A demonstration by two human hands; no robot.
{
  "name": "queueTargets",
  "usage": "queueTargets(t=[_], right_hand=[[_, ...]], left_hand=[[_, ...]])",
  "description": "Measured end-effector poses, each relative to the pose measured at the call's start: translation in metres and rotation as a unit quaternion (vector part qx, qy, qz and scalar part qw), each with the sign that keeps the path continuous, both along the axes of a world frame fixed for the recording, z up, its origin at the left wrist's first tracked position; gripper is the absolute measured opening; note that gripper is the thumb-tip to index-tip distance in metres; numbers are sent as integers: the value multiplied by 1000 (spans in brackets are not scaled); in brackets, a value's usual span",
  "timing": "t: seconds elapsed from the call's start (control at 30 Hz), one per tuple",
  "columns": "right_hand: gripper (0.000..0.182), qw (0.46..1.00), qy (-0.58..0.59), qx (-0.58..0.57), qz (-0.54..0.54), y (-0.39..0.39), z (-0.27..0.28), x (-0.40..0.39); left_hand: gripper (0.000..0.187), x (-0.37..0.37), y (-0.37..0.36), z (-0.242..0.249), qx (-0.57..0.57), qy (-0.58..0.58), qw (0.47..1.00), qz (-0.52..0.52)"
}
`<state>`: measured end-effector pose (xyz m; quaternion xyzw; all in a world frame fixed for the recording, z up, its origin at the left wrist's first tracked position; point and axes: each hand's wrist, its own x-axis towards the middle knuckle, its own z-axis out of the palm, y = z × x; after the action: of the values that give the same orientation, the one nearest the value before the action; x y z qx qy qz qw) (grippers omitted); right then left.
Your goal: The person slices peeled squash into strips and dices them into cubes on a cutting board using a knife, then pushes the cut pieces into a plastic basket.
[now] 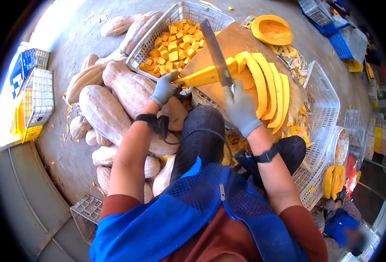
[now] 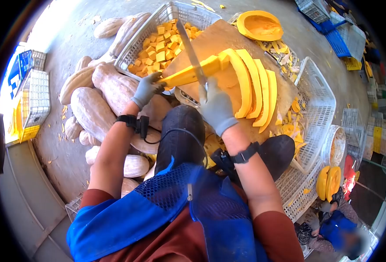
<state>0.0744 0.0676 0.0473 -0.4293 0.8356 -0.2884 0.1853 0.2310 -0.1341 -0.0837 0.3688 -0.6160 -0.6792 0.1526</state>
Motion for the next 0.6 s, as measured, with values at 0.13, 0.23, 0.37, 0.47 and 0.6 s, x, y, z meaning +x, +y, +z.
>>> queueTargets(t=[0.13,0.23,0.37,0.47,0.6], right_hand=[[31,988,-11,133,73,-6,-42,-15],[33,988,-15,121,91,3,-18,-20],[31,994,2,64,92,5,-17,-9],[29,978,-9,144,150,5,-35,-10],[30,993,-41,58,93,24,-34,-14]], left_hand=[[47,-2,24,11,-52,-2,998,43],[48,-3,31,-21,-25,-1,993,116],[49,-4,37,-30,-28,11,988,151],[40,-1,36,-47,-95,10,985,142],[25,-1,52,20,103,42,988,111]])
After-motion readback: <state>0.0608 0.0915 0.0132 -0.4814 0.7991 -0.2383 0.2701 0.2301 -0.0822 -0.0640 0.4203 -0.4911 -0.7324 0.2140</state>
